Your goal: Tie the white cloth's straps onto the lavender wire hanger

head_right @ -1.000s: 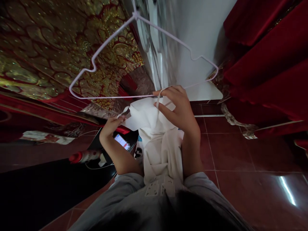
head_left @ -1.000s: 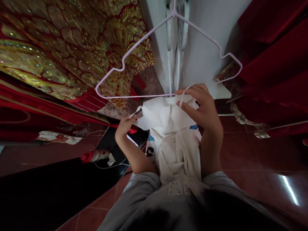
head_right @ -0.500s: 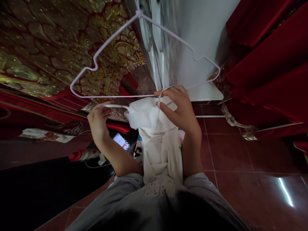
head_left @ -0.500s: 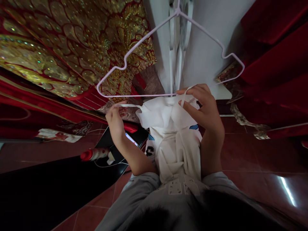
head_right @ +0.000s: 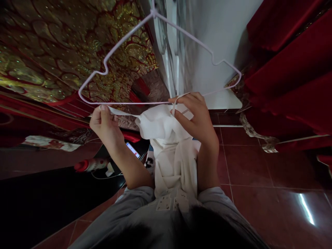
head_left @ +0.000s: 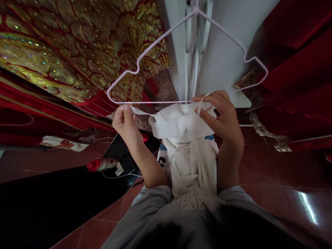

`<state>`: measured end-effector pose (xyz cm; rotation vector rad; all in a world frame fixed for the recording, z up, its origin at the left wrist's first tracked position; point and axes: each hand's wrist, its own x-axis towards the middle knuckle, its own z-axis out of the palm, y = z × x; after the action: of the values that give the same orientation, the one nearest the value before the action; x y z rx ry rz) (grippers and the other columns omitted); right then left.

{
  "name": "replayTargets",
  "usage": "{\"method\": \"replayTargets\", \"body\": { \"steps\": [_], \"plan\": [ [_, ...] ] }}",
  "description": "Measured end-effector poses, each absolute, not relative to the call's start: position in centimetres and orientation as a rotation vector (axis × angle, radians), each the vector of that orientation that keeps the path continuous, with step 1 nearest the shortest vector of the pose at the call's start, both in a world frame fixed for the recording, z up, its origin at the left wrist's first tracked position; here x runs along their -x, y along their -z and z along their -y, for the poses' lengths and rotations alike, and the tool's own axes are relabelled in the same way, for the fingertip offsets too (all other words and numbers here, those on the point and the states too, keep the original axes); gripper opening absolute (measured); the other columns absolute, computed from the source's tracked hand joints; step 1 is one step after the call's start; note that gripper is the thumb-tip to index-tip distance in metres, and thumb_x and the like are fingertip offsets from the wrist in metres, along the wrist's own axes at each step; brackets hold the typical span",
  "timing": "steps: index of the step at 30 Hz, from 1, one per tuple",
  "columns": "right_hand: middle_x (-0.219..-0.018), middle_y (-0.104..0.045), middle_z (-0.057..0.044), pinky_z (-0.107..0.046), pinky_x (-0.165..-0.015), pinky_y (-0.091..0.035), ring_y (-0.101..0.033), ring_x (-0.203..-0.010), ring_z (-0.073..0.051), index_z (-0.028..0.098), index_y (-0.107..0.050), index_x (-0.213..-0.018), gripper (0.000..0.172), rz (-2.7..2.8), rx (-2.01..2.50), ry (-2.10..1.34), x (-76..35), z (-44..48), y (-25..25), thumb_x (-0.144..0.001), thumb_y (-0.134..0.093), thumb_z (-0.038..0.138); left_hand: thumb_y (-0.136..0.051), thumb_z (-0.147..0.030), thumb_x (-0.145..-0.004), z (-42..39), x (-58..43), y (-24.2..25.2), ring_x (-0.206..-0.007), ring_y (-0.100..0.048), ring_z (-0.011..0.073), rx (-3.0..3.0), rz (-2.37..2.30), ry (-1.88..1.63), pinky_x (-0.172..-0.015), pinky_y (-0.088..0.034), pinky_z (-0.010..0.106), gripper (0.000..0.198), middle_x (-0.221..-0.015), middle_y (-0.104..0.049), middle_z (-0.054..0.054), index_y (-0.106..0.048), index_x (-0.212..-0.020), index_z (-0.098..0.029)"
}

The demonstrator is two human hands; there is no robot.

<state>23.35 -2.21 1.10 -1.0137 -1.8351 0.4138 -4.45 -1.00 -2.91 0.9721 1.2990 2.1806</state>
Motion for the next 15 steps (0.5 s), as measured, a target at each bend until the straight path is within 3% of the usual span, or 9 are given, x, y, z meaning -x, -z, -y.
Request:
{"method": "replayTargets", "body": {
  "steps": [6, 11, 15],
  "plan": [
    [-0.109, -0.08, 0.0, -0.05, -0.105, -0.053, -0.069, -0.107, -0.025, 0.034, -0.076, -0.111, 0.017, 1.833, 1.011, -0.421, -23.3, 2.2, -1.1, -0.094, -0.072, 0.031, -0.087, -0.026, -0.072, 0.9, 4.4, 2.6, -0.053, -0.047, 0.008, -0.958, -1.383, -2.469, -0.056, -0.038, 0.024, 0.015, -0.057, -0.056, -0.004, -0.076, -0.068, -0.016],
    [-0.11, -0.081, 0.0, -0.05, -0.101, -0.054, -0.069, -0.105, -0.024, 0.032, -0.075, -0.107, 0.013, 1.832, 0.995, -0.398, -23.4, 2.0, -1.0, -0.094, -0.072, 0.031, -0.08, -0.028, -0.079, 0.7, 5.2, 2.0, -0.068, -0.06, 0.0103, -0.701, -1.226, -2.366, -0.065, -0.051, 0.023, 0.013, -0.077, -0.067, 0.001, -0.077, -0.086, -0.017],
    [-0.111, -0.081, 0.001, -0.052, -0.102, -0.053, -0.068, -0.106, -0.024, 0.035, -0.075, -0.109, 0.017, 1.828, 0.979, -0.414, -23.4, 1.9, -0.9, -0.095, -0.071, 0.028, -0.069, -0.028, -0.079, -0.1, 6.9, 1.2, -0.078, -0.062, 0.0104, -0.723, -1.156, -2.342, -0.078, -0.054, 0.022, 0.031, -0.082, -0.059, -0.001, -0.069, -0.109, -0.021]
  ]
}}
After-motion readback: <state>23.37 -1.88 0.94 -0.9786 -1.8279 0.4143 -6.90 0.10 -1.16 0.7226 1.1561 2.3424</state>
